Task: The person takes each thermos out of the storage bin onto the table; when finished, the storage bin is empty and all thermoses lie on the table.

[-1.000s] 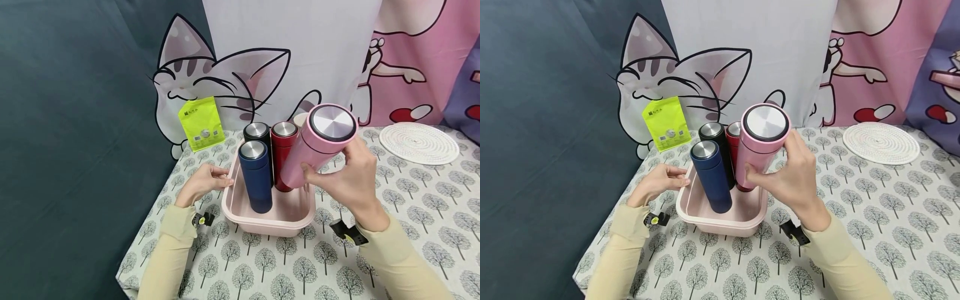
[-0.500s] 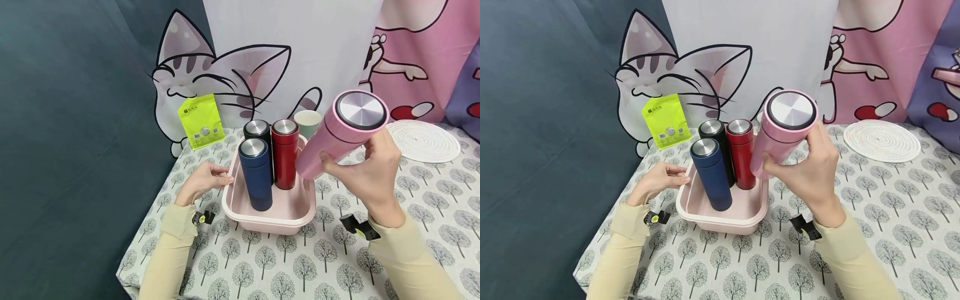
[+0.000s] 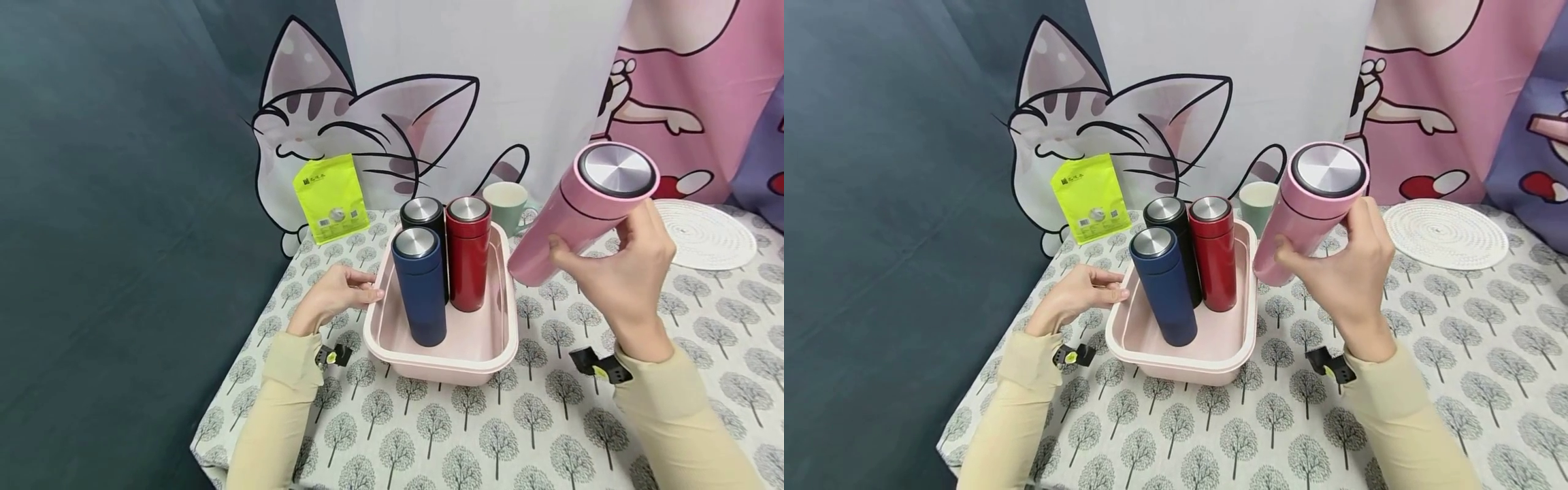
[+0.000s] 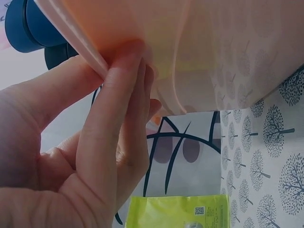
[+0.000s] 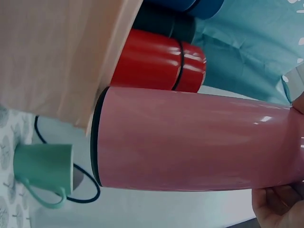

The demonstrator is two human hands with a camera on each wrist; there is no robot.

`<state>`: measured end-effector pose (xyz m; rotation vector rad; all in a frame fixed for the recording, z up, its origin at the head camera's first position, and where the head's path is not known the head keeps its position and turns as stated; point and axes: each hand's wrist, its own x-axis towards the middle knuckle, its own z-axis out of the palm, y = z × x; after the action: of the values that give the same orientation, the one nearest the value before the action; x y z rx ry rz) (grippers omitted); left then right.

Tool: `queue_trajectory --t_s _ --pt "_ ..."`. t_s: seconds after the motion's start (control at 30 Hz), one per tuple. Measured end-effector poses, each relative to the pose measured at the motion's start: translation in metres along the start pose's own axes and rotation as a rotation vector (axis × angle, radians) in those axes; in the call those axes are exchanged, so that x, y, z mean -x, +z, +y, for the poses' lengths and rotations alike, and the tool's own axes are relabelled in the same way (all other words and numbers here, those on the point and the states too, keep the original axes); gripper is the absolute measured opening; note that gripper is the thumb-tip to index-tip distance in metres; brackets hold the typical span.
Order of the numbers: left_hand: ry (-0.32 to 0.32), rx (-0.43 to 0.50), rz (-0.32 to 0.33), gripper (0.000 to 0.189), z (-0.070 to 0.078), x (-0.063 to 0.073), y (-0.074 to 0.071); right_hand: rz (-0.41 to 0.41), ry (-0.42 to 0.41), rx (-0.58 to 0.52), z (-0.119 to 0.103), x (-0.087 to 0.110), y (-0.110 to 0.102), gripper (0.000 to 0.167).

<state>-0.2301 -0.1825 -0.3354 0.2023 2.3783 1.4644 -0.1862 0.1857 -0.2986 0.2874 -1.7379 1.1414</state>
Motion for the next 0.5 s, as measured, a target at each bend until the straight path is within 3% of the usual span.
queue_trajectory --t_s 0.23,0.5 --pt "-0.003 0.002 0.010 0.047 0.001 -0.001 0.002 -0.015 0.019 0.132 0.021 0.002 0.000 0.054" --pt "-0.027 0.014 0.008 0.047 0.003 0.001 0.002 -0.015 0.058 0.169 0.042 0.007 0.000 0.056"
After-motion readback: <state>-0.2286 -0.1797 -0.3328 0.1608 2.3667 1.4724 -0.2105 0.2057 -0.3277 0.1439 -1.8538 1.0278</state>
